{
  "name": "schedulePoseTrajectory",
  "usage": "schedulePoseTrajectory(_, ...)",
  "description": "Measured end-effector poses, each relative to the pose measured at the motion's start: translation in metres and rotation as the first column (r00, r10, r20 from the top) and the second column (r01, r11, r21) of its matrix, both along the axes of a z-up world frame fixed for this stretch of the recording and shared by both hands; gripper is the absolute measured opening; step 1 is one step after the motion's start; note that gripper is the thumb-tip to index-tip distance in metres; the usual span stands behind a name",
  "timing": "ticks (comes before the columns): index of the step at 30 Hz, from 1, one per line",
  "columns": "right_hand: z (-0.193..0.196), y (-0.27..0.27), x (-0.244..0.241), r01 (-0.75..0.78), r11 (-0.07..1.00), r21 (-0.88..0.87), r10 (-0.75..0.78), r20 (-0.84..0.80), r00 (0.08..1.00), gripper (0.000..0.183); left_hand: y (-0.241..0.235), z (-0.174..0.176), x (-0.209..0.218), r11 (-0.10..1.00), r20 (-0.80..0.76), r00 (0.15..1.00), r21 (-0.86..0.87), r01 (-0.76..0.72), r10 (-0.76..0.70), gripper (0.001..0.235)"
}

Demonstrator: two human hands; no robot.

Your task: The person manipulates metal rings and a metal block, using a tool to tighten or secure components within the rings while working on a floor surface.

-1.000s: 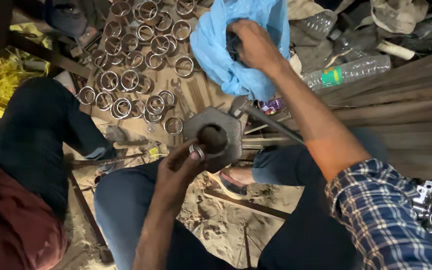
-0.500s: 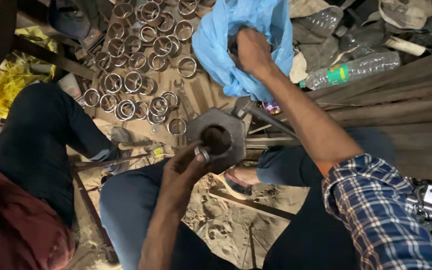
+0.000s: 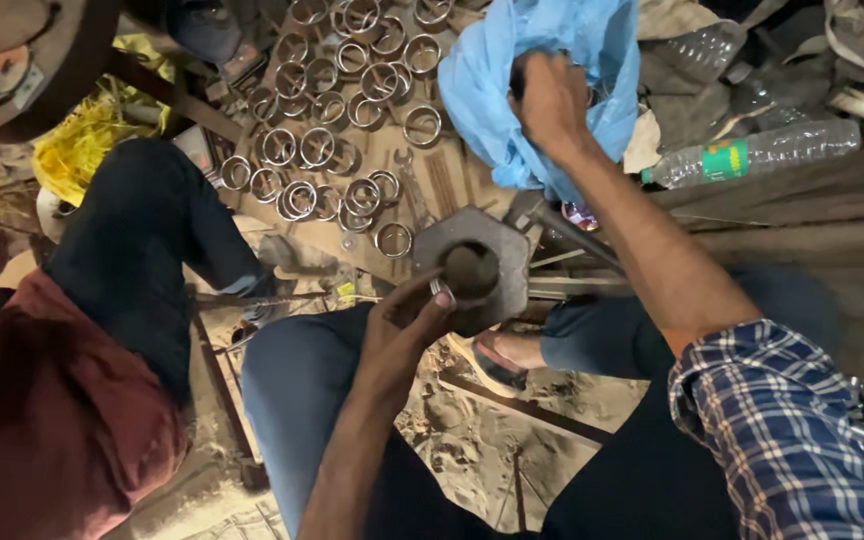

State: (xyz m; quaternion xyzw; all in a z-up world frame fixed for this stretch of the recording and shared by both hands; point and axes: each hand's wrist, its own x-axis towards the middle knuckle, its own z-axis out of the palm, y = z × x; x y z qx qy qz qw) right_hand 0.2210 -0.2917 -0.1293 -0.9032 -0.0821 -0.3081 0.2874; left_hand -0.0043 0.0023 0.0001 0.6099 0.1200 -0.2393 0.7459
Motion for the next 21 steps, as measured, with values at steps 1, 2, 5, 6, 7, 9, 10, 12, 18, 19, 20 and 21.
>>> schedulePoseTrajectory(1, 0.005, 0.000, -0.001, 0.003, 1.000, 0.029, -0.002, -0.031, 1.000, 0.023, 0.002, 0.000, 0.000, 1.000, 0.028, 1.000, -0.017, -0.004, 0.005, 0.051)
schedulePoseTrajectory(2, 0.011, -0.003, -0.004, 0.008, 0.999, 0.054, -0.004, -0.066, 0.998, 0.022, 0.002, -0.001, -0.001, 0.999, 0.052, 0.999, -0.039, -0.007, 0.009, 0.051)
schedulePoseTrajectory(5, 0.037, -0.007, -0.015, -0.027, 1.000, 0.002, 0.027, 0.100, 0.995, 0.029, 0.004, -0.003, -0.002, 0.998, 0.081, 0.997, -0.056, -0.008, 0.012, 0.046)
schedulePoseTrajectory(6, 0.048, -0.008, -0.019, -0.048, 0.998, -0.041, 0.055, 0.200, 0.978, 0.034, 0.003, -0.003, -0.002, 0.998, 0.085, 0.996, -0.055, -0.011, 0.015, 0.044)
schedulePoseTrajectory(7, 0.060, -0.008, -0.025, -0.057, 0.998, -0.021, 0.060, 0.130, 0.990, 0.028, 0.003, -0.004, -0.002, 0.997, 0.097, 0.995, -0.076, 0.001, 0.007, 0.043)
schedulePoseTrajectory(9, 0.087, -0.009, -0.039, -0.074, 0.997, 0.015, 0.074, -0.012, 0.997, 0.018, 0.003, -0.004, -0.001, 0.993, 0.119, 0.993, -0.120, 0.021, -0.006, 0.040)
schedulePoseTrajectory(10, 0.100, -0.009, -0.048, -0.080, 0.997, 0.024, 0.080, -0.003, 0.997, 0.018, 0.003, -0.003, -0.001, 0.991, 0.111, 0.994, -0.135, 0.015, 0.001, 0.040)
schedulePoseTrajectory(12, 0.128, -0.009, -0.071, -0.095, 0.995, 0.041, 0.095, 0.023, 0.995, 0.017, 0.001, -0.002, 0.000, 0.986, 0.099, 0.995, -0.167, 0.000, 0.017, 0.041)
schedulePoseTrajectory(18, 0.175, 0.024, -0.172, -0.072, 0.895, 0.439, 0.173, -0.193, 0.966, 0.012, -0.003, 0.005, 0.000, 0.979, 0.100, 0.995, -0.202, 0.007, 0.013, 0.045)
schedulePoseTrajectory(19, 0.175, 0.038, -0.190, -0.070, 0.900, 0.430, 0.154, -0.164, 0.974, 0.013, -0.005, 0.003, -0.001, 0.974, 0.105, 0.994, -0.227, 0.026, -0.002, 0.045)
schedulePoseTrajectory(20, 0.175, 0.052, -0.208, -0.060, 0.904, 0.423, 0.129, -0.137, 0.982, 0.015, -0.008, 0.001, -0.003, 0.967, 0.106, 0.994, -0.250, 0.049, -0.023, 0.045)
schedulePoseTrajectory(21, 0.174, 0.065, -0.223, 0.007, 0.880, 0.475, 0.109, -0.217, 0.970, 0.016, -0.009, -0.003, -0.005, 0.959, 0.108, 0.993, -0.273, 0.073, -0.045, 0.046)
